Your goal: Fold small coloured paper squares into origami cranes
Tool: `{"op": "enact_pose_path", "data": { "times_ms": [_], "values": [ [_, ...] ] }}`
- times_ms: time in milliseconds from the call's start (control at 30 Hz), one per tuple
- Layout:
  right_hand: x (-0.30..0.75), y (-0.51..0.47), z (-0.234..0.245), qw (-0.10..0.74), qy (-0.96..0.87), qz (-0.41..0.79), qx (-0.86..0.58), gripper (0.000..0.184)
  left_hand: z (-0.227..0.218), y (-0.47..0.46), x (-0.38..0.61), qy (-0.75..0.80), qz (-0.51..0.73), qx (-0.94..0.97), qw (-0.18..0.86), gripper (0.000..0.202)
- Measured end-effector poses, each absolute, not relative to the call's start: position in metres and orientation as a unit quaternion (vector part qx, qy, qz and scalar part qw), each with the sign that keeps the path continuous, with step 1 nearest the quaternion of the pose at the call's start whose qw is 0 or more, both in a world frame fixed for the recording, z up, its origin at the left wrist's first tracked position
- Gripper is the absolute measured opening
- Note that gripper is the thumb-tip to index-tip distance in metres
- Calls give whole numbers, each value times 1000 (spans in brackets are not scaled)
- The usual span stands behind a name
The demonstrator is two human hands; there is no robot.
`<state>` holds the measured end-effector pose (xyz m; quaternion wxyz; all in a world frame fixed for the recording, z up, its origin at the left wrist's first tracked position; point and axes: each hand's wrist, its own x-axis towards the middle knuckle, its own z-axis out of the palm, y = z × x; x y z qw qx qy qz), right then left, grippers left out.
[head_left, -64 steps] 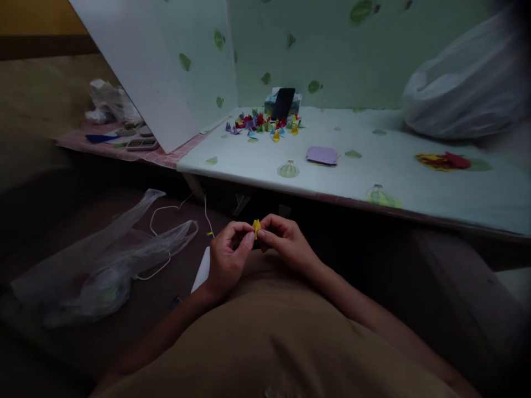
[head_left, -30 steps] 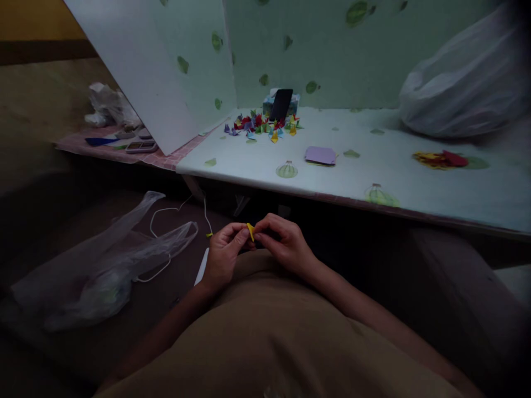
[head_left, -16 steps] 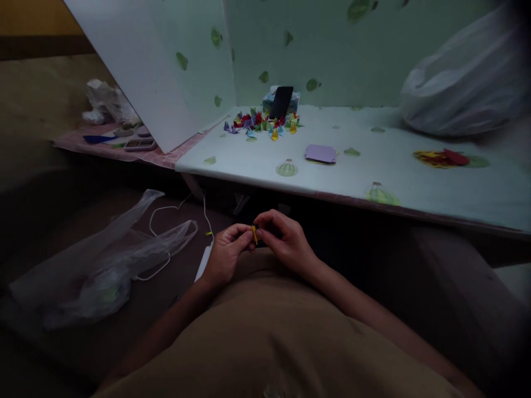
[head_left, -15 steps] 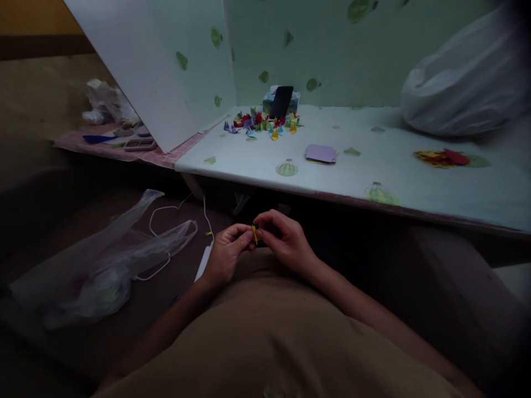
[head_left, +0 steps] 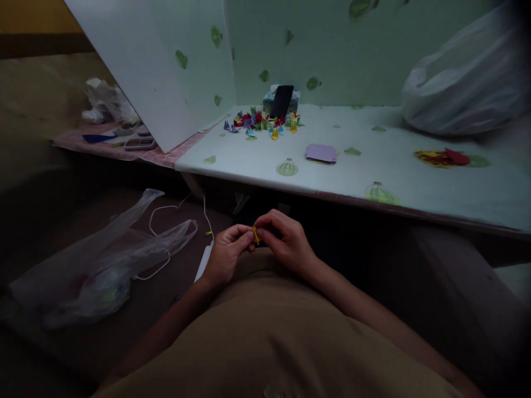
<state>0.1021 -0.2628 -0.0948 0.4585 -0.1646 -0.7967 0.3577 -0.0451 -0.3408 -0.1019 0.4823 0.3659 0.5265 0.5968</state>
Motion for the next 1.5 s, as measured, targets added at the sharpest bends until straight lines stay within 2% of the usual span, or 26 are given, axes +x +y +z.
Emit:
{"op": "enact_pose_path", "data": {
  "times_ms": [233,700,1100,1500],
  "values": [
    [102,-263,-95,465,-797,349,-163,11,-104,-340,-46,522,597,366,486,19],
    [103,-260,-94,445,-818,334,-146,13,-90,-342,-46,576,546,429,430,17],
    [103,-260,-95,448,-822,317,-152,12,-97,-341,-42,504,590,351,525,22],
    [104,-260,-96,469,-837,250,-130,11,-95,-341,-39,486,609,331,533,24]
  ]
}}
